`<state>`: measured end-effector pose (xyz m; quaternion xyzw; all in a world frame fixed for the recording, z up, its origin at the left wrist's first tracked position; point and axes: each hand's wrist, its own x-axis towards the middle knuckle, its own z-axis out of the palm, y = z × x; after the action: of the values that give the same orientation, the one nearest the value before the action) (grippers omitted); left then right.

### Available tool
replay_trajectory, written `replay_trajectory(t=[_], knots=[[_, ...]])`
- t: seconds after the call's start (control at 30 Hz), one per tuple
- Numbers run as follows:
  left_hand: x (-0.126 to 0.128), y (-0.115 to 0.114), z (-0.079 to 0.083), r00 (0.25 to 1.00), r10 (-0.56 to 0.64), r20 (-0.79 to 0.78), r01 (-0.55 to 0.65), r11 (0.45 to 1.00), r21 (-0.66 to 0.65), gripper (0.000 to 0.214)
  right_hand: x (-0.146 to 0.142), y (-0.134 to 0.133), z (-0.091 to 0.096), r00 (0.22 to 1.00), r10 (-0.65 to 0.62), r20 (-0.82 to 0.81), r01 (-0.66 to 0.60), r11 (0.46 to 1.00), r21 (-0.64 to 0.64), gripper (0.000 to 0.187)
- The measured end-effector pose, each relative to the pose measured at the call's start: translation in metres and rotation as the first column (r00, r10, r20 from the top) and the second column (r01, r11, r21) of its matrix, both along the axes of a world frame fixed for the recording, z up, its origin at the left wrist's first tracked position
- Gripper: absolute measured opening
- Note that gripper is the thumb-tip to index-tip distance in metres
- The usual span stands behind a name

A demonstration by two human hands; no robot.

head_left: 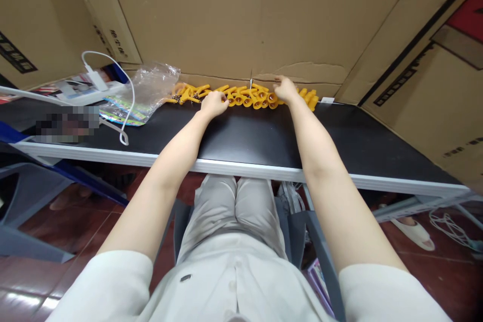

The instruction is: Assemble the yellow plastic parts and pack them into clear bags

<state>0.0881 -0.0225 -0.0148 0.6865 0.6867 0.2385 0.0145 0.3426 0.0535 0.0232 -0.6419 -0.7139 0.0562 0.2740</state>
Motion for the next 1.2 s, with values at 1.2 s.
replay_trajectory(t=[1.2], knots=[[-0.057,0.003,-0.008,0.896,0.37,0.245,-0.374,0.927,-0.032,0.048,0.023,-0.033,-0.031,0.985,-0.163,0.058,0.162,0.986,0.027,0.045]])
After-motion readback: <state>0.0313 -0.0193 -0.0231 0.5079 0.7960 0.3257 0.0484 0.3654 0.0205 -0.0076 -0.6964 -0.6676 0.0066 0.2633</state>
